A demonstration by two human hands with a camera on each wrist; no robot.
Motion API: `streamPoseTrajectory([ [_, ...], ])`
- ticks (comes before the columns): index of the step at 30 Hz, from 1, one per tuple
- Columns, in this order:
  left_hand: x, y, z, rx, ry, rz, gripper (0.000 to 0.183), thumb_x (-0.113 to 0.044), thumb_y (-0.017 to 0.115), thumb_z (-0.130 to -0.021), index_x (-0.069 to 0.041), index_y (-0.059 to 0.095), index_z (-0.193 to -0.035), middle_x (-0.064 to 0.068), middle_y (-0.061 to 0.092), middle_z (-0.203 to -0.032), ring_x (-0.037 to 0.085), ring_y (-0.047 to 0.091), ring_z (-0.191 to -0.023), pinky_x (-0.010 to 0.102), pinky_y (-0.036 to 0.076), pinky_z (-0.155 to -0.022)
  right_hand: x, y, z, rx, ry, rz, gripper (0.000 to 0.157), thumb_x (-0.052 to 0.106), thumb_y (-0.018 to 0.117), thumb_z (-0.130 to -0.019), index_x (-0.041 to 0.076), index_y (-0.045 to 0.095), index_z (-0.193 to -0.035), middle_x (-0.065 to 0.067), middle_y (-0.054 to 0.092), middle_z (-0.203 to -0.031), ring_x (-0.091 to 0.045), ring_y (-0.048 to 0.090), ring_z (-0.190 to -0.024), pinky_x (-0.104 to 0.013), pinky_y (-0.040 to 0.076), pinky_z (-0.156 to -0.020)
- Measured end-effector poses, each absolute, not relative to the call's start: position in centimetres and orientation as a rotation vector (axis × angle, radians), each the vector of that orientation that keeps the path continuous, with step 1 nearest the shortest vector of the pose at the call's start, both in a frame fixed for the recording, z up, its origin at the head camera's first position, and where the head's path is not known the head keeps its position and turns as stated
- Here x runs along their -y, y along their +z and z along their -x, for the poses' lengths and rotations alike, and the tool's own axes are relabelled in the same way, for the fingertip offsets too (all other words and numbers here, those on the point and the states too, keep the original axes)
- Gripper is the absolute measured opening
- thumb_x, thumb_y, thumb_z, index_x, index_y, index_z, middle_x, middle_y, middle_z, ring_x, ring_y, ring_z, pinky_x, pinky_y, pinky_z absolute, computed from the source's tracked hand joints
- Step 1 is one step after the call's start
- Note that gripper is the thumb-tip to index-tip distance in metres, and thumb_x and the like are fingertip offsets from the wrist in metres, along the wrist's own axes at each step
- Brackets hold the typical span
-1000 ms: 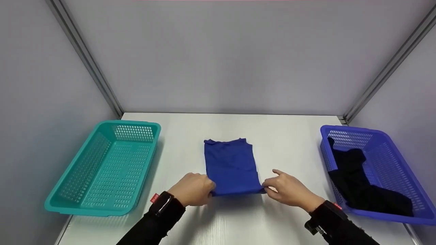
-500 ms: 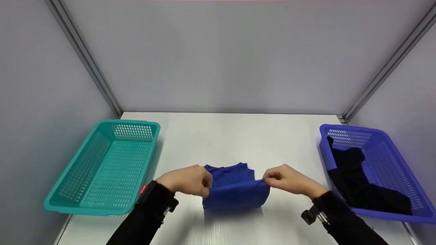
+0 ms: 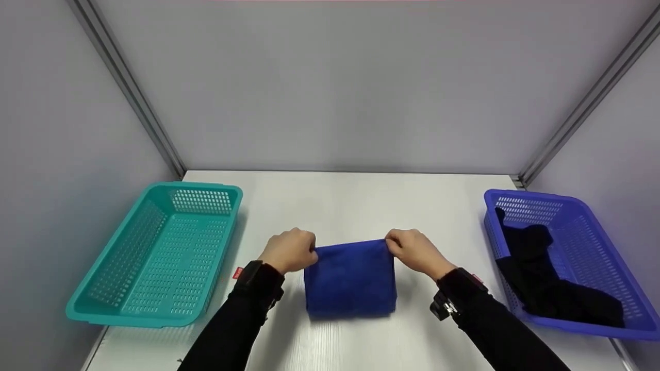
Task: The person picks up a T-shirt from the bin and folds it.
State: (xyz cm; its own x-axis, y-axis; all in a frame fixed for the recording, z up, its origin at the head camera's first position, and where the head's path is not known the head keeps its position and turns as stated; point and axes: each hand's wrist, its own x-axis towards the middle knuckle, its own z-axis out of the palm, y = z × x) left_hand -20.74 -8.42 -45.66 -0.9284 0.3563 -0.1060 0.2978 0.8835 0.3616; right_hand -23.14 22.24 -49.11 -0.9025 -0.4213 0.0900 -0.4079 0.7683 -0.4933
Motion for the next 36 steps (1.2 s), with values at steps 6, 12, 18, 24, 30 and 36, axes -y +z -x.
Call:
streamPoseTrajectory([
  [6, 7.7, -47.7, 21.7, -2.979, 0.481, -0.437, 0.015, -0.01, 0.065, -0.087, -0.011, 0.059, -0.073, 0.002, 0.058, -0.069, 0.02, 0.056, -0.062, 0.045, 0.049, -0.059, -21.1, -50.5, 24.1, -3.066, -0.682, 0.621, 0.013, 0.008, 0.062, -0.096, 0.004, 0.073, -0.09, -0.006, 0.065, -0.083, -0.026, 0.064, -0.079, -0.046, 0.054, -0.075],
  [12, 7.1, -50.2, 22.2, -3.045, 0.443, -0.34, 0.015, -0.011, 0.067, -0.092, -0.008, 0.062, -0.077, 0.008, 0.067, -0.079, 0.027, 0.066, -0.069, 0.049, 0.055, -0.062, -20.5, -51.8, 24.4, -3.087, -0.624, 0.565, 0.012, 0.008, 0.064, -0.098, 0.003, 0.073, -0.094, -0.012, 0.07, -0.088, -0.032, 0.068, -0.084, -0.049, 0.055, -0.076],
  [18, 7.0, -51.9, 22.2, -3.107, 0.42, -0.282, 0.012, -0.008, 0.065, -0.094, -0.004, 0.067, -0.083, 0.013, 0.069, -0.084, 0.034, 0.071, -0.079, 0.053, 0.058, -0.065, -20.0, -52.7, 24.5, -3.089, -0.636, 0.525, 0.011, 0.01, 0.064, -0.099, 0.005, 0.073, -0.093, -0.012, 0.075, -0.089, -0.033, 0.072, -0.082, -0.05, 0.057, -0.073],
  [24, 6.6, -52.5, 22.1, -3.13, 0.447, -0.232, 0.01, -0.007, 0.063, -0.094, -0.003, 0.068, -0.086, 0.014, 0.069, -0.086, 0.036, 0.071, -0.082, 0.054, 0.057, -0.067, -19.8, -53.4, 24.7, -3.099, -0.664, 0.47, 0.012, 0.011, 0.064, -0.099, 0.005, 0.073, -0.093, -0.013, 0.075, -0.089, -0.035, 0.072, -0.082, -0.052, 0.056, -0.072],
  [30, 6.4, -53.0, 22.2, -3.145, 0.449, -0.2, 0.01, -0.008, 0.063, -0.095, -0.003, 0.068, -0.087, 0.014, 0.069, -0.086, 0.035, 0.071, -0.082, 0.053, 0.058, -0.067, -19.8, -53.7, 24.6, -3.112, -0.722, 0.464, 0.012, 0.008, 0.064, -0.098, 0.003, 0.073, -0.093, -0.014, 0.074, -0.089, -0.038, 0.072, -0.083, -0.053, 0.056, -0.074],
  [36, 6.3, -53.5, 22.1, -3.159, 0.457, -0.198, 0.01, -0.008, 0.063, -0.095, -0.003, 0.068, -0.088, 0.014, 0.07, -0.087, 0.036, 0.071, -0.082, 0.053, 0.058, -0.067, -19.5, -53.8, 24.6, -3.097, -0.734, 0.424, 0.012, 0.009, 0.064, -0.099, 0.002, 0.073, -0.094, -0.015, 0.075, -0.092, -0.039, 0.071, -0.085, -0.054, 0.056, -0.076],
])
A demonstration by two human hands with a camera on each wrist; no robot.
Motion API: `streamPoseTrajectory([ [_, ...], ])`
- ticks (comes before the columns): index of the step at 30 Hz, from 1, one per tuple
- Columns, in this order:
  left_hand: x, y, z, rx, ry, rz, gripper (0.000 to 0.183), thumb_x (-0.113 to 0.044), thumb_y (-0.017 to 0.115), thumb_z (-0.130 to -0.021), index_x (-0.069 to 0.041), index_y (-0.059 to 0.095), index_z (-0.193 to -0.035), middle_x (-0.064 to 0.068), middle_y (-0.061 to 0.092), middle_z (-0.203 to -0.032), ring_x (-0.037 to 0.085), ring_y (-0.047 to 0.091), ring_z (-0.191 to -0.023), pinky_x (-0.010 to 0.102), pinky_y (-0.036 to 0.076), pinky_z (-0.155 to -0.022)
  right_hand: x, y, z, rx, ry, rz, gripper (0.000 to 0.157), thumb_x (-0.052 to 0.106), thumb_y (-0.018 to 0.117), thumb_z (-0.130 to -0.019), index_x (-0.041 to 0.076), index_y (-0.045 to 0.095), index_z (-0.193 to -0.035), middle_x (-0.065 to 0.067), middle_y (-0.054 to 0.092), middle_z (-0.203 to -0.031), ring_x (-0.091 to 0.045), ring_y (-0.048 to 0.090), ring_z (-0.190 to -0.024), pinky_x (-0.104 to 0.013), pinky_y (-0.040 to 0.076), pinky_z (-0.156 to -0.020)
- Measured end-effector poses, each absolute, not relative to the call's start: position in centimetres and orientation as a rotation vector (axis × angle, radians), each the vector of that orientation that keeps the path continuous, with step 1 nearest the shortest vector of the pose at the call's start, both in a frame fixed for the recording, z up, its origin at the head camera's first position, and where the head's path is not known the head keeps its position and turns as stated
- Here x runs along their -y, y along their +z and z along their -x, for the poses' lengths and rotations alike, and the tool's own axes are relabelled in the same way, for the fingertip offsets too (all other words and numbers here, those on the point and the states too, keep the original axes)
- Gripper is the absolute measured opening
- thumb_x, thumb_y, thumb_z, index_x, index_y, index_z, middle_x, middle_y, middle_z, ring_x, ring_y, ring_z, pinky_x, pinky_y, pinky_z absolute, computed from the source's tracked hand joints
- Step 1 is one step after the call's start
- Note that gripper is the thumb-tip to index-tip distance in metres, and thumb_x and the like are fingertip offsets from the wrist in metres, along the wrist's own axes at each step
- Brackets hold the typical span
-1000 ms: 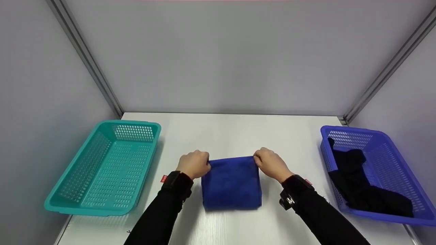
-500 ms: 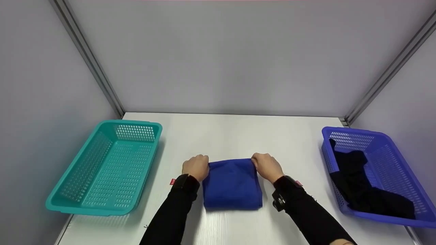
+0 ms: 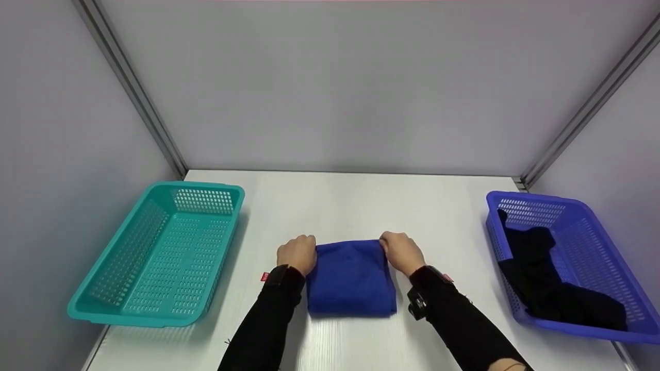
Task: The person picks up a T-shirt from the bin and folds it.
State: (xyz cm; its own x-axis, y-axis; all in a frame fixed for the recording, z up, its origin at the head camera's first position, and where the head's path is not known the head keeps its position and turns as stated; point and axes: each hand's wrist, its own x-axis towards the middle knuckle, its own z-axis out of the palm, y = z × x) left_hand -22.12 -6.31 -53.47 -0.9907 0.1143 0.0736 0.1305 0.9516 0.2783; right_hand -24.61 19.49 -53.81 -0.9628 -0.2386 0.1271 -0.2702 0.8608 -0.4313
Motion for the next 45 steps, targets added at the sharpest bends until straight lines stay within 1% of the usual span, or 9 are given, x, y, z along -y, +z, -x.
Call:
streamPoseTrajectory([
  [8, 6.3, -53.9, 22.2, 3.047, -0.474, 0.166, 0.01, -0.008, 0.063, -0.095, -0.003, 0.068, -0.088, 0.015, 0.07, -0.087, 0.036, 0.071, -0.082, 0.053, 0.058, -0.067, -19.3, -54.0, 24.6, 2.97, 0.683, -0.396, 0.012, 0.009, 0.064, -0.099, 0.003, 0.073, -0.093, -0.014, 0.074, -0.09, -0.037, 0.071, -0.082, -0.052, 0.056, -0.074],
  [13, 6.6, -53.9, 22.2, 2.971, -0.596, 0.145, 0.008, -0.006, 0.064, -0.096, -0.005, 0.069, -0.102, 0.012, 0.071, -0.092, 0.033, 0.071, -0.082, 0.049, 0.058, -0.065, -19.5, -53.8, 24.5, 2.965, 0.704, -0.39, 0.013, 0.009, 0.062, -0.1, 0.002, 0.073, -0.102, -0.016, 0.075, -0.095, -0.035, 0.071, -0.08, -0.051, 0.056, -0.071],
  [17, 7.5, -53.9, 21.9, 2.949, -0.64, 0.182, 0.018, -0.007, 0.065, -0.096, -0.007, 0.07, -0.113, 0.011, 0.072, -0.099, 0.033, 0.07, -0.087, 0.047, 0.058, -0.068, -20.3, -53.6, 24.5, 2.99, 0.706, -0.39, 0.017, 0.009, 0.061, -0.1, 0.001, 0.073, -0.11, -0.017, 0.075, -0.098, -0.025, 0.065, -0.067, -0.043, 0.053, -0.063],
  [20, 8.3, -53.9, 21.4, 2.956, -0.633, 0.286, 0.018, -0.009, 0.067, -0.096, -0.006, 0.072, -0.112, 0.012, 0.072, -0.1, 0.035, 0.068, -0.091, 0.049, 0.058, -0.072, -21.0, -53.4, 24.4, 2.997, 0.691, -0.445, 0.018, 0.008, 0.061, -0.099, 0.002, 0.072, -0.111, -0.015, 0.075, -0.096, -0.02, 0.058, -0.062, -0.039, 0.049, -0.06],
  [27, 9.4, -53.2, 19.3, 2.859, -0.477, 0.679, 0.009, -0.014, 0.072, -0.093, -0.009, 0.073, -0.101, 0.007, 0.066, -0.094, 0.028, 0.061, -0.09, 0.042, 0.055, -0.072, -21.7, -53.4, 22.6, 2.899, 0.577, -0.851, 0.014, 0.007, 0.069, -0.094, 0.003, 0.072, -0.107, -0.009, 0.076, -0.092, -0.025, 0.071, -0.079, -0.043, 0.057, -0.071],
  [34, 9.4, -53.4, 16.0, 2.769, -0.306, 1.048, 0.011, -0.025, 0.077, -0.092, -0.014, 0.073, -0.095, 0.0, 0.063, -0.092, 0.019, 0.057, -0.085, 0.034, 0.052, -0.071, -22.7, -55.0, 19.3, 2.514, 0.342, -1.334, 0.02, 0.015, 0.083, -0.085, 0.008, 0.073, -0.1, -0.002, 0.075, -0.088, -0.018, 0.071, -0.081, -0.037, 0.058, -0.078],
  [37, 9.2, -54.0, 14.8, 2.842, -0.316, 0.936, 0.023, -0.033, 0.078, -0.091, -0.012, 0.069, -0.096, 0.0, 0.06, -0.09, 0.019, 0.056, -0.082, 0.033, 0.051, -0.067, -23.0, -55.7, 17.8, 2.449, 0.21, -1.273, 0.022, 0.026, 0.086, -0.082, 0.011, 0.071, -0.09, 0.001, 0.072, -0.078, -0.017, 0.067, -0.072, -0.035, 0.055, -0.072],
  [40, 8.9, -54.6, 14.0, 3.017, -0.546, 0.64, 0.03, -0.036, 0.077, -0.091, -0.009, 0.065, -0.096, 0.001, 0.06, -0.086, 0.018, 0.058, -0.077, 0.036, 0.05, -0.062, -23.1, -56.2, 16.3, 2.579, 0.179, -1.093, 0.028, 0.035, 0.084, -0.082, 0.013, 0.066, -0.079, 0.003, 0.065, -0.067, -0.014, 0.058, -0.061, -0.032, 0.049, -0.061],
  [45, 8.6, -55.3, 13.4, 3.105, -1.157, 0.191, 0.026, -0.028, 0.077, -0.09, -0.006, 0.064, -0.085, 0.001, 0.063, -0.075, 0.015, 0.057, -0.065, 0.036, 0.048, -0.057, -23.0, -56.6, 14.6, 3.071, 0.6, -0.569, 0.03, 0.04, 0.081, -0.085, 0.013, 0.067, -0.079, 0.006, 0.058, -0.064, -0.009, 0.048, -0.056, -0.028, 0.038, -0.052],
])
